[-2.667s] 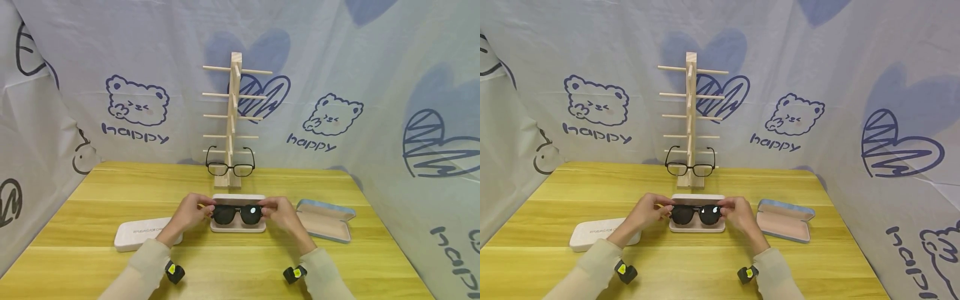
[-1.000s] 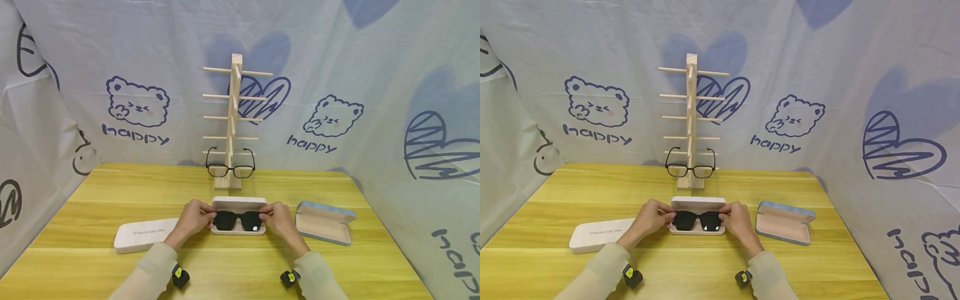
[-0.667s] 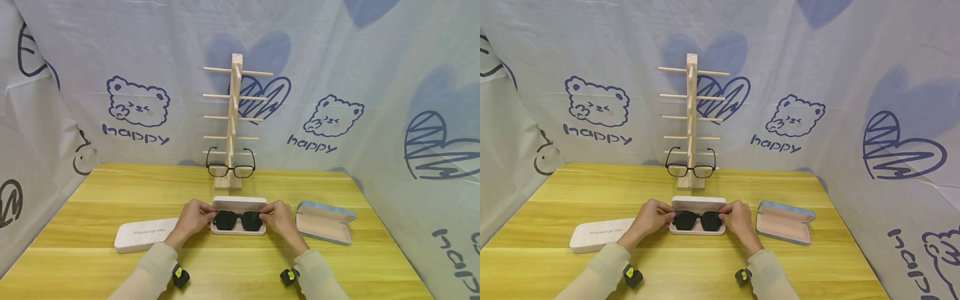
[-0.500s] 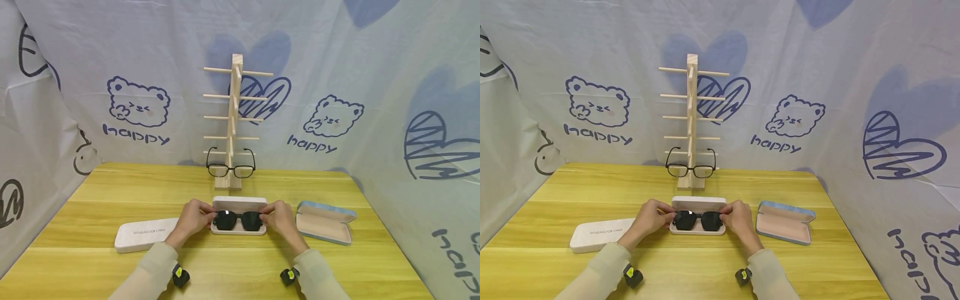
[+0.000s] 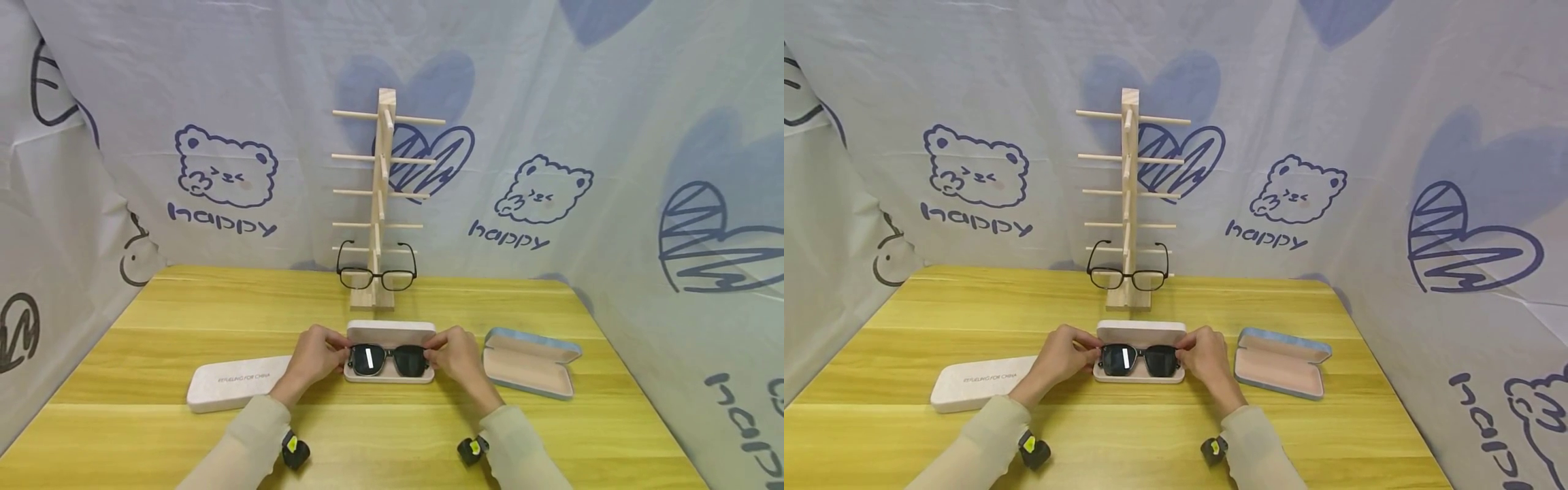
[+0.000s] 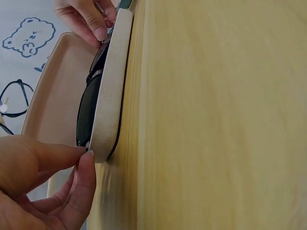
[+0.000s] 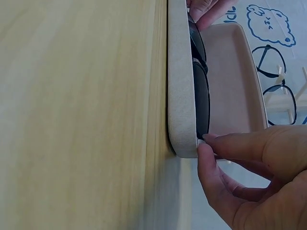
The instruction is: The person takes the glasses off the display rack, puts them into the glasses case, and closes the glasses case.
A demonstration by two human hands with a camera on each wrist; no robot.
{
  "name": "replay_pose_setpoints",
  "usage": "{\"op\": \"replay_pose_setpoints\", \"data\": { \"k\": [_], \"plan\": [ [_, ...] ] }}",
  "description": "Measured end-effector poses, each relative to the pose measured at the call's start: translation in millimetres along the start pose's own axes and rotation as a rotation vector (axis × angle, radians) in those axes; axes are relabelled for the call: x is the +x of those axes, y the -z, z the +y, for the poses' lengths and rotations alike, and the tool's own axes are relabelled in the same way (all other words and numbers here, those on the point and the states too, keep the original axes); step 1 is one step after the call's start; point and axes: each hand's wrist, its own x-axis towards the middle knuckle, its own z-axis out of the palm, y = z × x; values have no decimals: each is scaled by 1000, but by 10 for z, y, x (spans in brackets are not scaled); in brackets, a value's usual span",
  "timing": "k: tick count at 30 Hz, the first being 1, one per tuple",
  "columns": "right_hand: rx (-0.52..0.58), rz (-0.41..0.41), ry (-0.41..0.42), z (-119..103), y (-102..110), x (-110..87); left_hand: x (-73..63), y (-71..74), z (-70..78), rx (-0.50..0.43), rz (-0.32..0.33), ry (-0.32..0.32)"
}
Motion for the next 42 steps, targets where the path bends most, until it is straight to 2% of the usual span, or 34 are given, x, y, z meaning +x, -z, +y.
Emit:
{"op": "replay_pose_setpoints", "data": {
  "k": [8,14,19,25,29,32,37,42],
  "plan": [
    [19,-16,-9,14,14,-22,-19,9,16,3,-16,5],
    [51,-39,-6,54,131,-35,-9,108,17,-4,-17,29],
    [134,-68,-68,86,298,-25,32,214,2,-6,-20,20],
    [260,-75,-113,69,446,-1,73,276,38,-47,-74,27],
    [281,-78,-107,58,446,31,83,251,74,-71,-129,55],
    [269,-116,-117,54,396,48,87,202,84,-95,-156,79],
    [258,-181,-134,56,318,55,94,128,105,-134,-170,96],
    [225,-200,-139,9,284,69,92,102,149,-114,-175,91]
  ]
}}
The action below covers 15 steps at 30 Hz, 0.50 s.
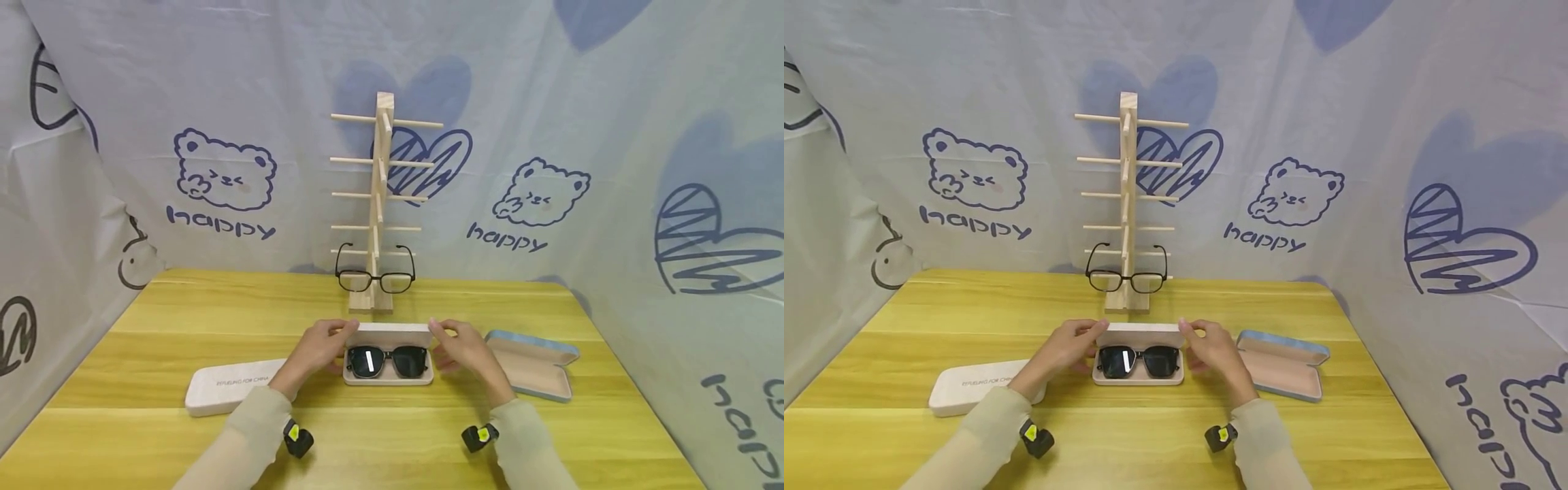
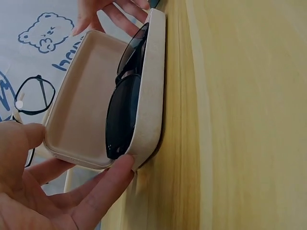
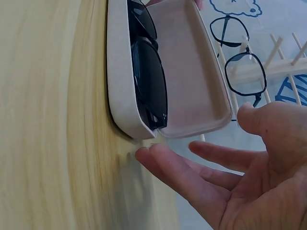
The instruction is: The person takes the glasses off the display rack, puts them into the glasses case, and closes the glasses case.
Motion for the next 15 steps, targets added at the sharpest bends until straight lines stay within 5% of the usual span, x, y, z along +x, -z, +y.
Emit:
{"op": "replay_pose_setpoints", "data": {
  "k": [15],
  "plan": [
    [-8,-43,7,-61,-55,35,-5,-16,-15,-28,0,40]
  ]
}}
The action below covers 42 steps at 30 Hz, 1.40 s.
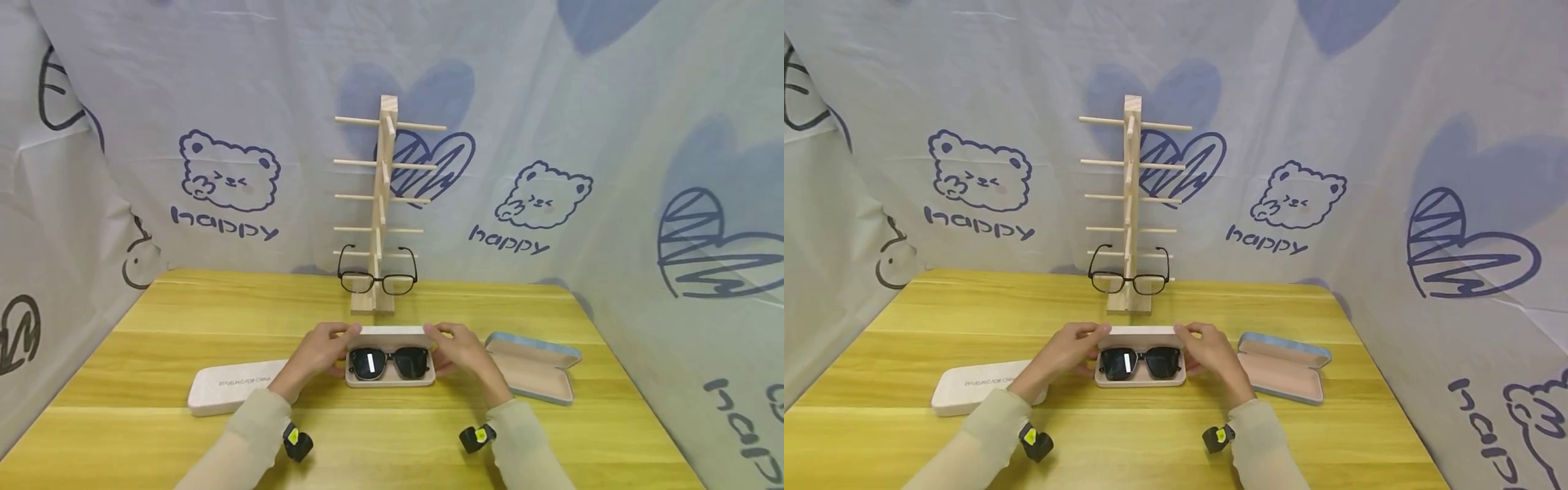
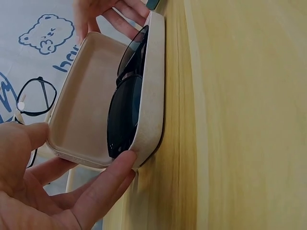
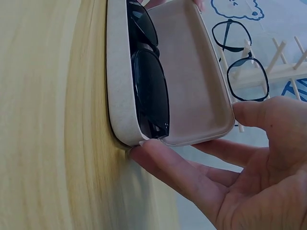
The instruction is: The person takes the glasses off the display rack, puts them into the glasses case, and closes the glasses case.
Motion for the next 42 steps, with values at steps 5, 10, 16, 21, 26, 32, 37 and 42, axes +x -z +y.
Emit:
{"op": "replay_pose_setpoints", "data": {
  "k": [5,10,16,21,26,32,37,42],
  "plan": [
    [8,-7,-6,-1,-2,11,-24,-6,18,14,26,-16],
    [3,-20,-9,-12,2,11,-39,-14,11,8,41,-21],
    [-7,-29,-6,-22,20,7,-46,-15,13,24,48,-12],
    [-10,-39,0,-27,28,17,-40,-3,29,38,40,-9],
    [-8,-52,-7,-23,18,18,-48,2,16,35,26,-4],
    [20,-79,6,-25,27,13,-55,1,16,39,21,-4],
    [26,-94,10,-14,28,12,-76,-5,20,47,18,0],
    [22,-101,-2,0,20,-3,-108,-12,-1,51,12,-1]
  ]
}}
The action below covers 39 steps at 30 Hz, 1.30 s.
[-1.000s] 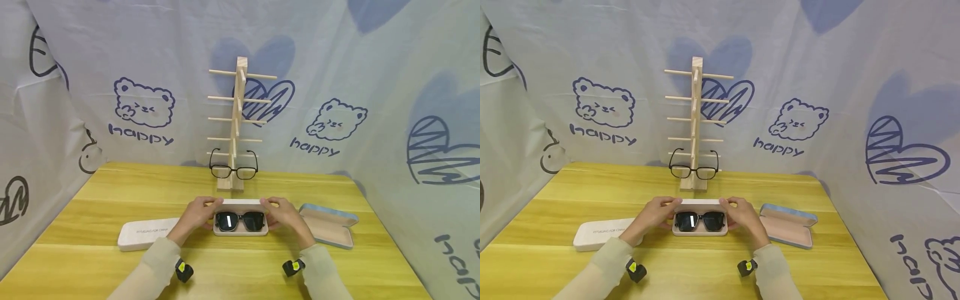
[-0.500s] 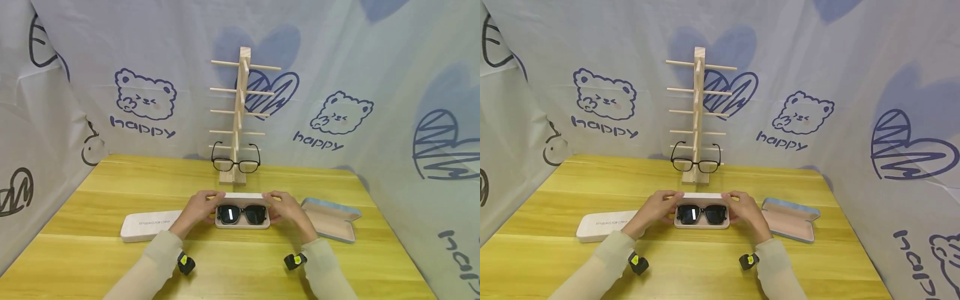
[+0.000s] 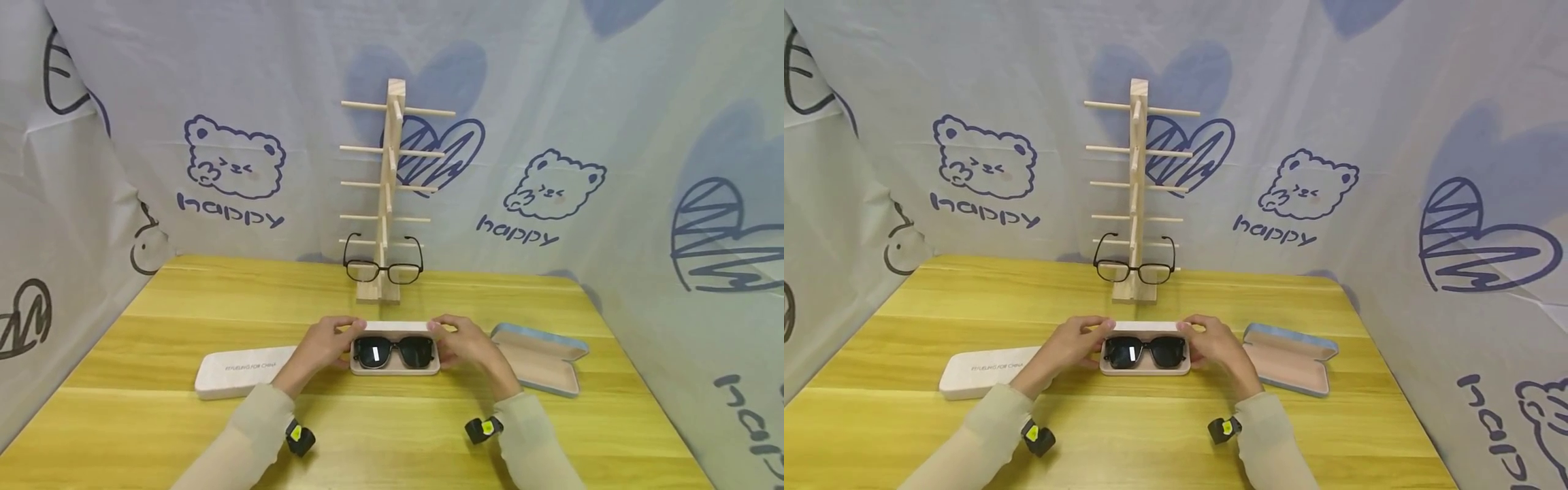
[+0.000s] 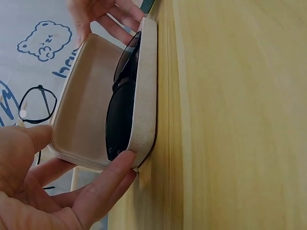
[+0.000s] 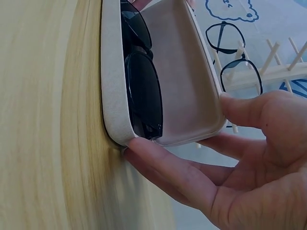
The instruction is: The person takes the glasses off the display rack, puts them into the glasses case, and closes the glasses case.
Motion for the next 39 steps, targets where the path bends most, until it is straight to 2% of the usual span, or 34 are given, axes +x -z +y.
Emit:
{"op": "replay_pose_setpoints", "data": {
  "k": [15,26,39],
  "plan": [
    [46,-85,70,35,28,-68,-112,-1,-35,-3,-18,-32],
    [42,-63,40,56,34,-86,-112,-6,-46,18,-16,-69],
    [39,-80,67,96,39,-104,-135,-9,-80,54,9,-113]
  ]
}}
